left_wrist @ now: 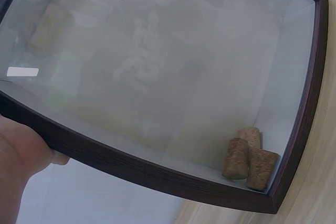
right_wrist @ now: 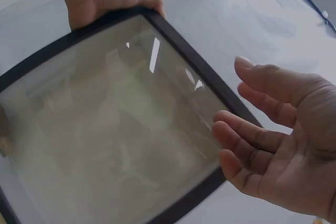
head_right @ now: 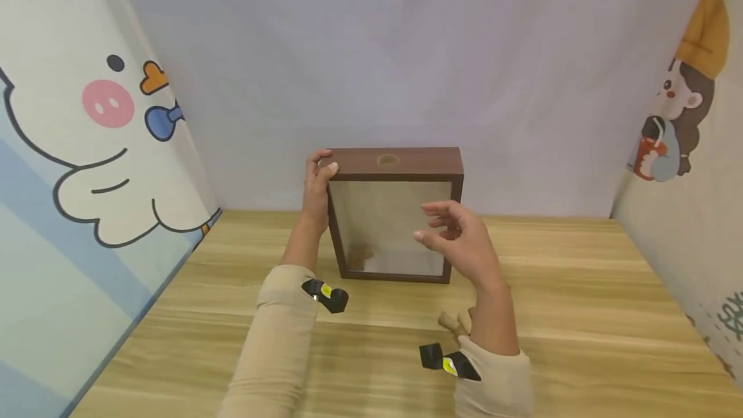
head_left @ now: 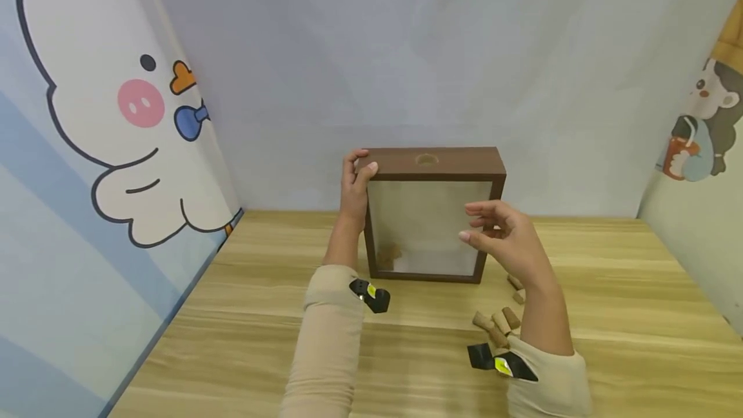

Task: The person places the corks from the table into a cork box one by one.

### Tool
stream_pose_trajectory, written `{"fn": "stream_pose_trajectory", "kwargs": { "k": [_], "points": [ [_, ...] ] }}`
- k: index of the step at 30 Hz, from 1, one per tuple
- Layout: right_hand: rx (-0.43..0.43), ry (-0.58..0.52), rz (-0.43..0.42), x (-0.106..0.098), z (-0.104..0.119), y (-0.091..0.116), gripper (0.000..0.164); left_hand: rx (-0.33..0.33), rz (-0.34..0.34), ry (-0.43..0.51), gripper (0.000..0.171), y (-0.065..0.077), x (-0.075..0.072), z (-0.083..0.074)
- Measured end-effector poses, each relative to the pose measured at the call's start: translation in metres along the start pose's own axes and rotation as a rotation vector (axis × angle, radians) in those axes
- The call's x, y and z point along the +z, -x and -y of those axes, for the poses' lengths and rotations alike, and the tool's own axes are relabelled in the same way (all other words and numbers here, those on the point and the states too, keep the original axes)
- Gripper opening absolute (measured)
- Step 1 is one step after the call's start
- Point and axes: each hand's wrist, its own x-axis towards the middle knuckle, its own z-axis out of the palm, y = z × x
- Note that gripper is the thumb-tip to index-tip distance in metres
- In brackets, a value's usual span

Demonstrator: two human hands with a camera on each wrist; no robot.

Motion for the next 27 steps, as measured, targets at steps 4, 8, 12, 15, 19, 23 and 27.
{"fn": "stream_pose_trajectory", "kwargs": {
  "k": [4, 8, 12, 15, 19, 23, 27],
  "points": [
    [0.032, 0.011, 0.03, -0.007, -0.015, 0.017, 0.04, -0.013, -0.011, -0.016, 0.043, 0.0, 0.0, 0.001],
    [0.062, 0.041, 0.033, -0.018, -0.033, 0.03, 0.041, -0.003, -0.008, -0.02, 0.042, -0.001, 0.0, 0.001],
    [0.119, 0.085, -0.006, -0.035, -0.05, 0.043, 0.042, -0.012, 0.007, -0.017, 0.042, -0.001, 0.0, 0.001],
    [0.183, 0.123, -0.051, -0.045, -0.062, 0.051, 0.044, -0.013, 0.002, -0.008, 0.043, -0.001, -0.002, 0.001],
    [0.284, 0.152, -0.089, -0.054, -0.079, 0.062, 0.052, -0.008, -0.005, -0.006, 0.042, 0.0, -0.004, 0.0],
    [0.396, 0.131, -0.098, -0.059, -0.098, 0.073, 0.063, -0.013, -0.001, -0.002, 0.042, 0.001, -0.003, -0.001],
    [0.46, 0.137, -0.104, -0.059, -0.116, 0.08, 0.069, -0.012, 0.001, 0.003, 0.043, 0.001, -0.001, -0.003]
  ]
}}
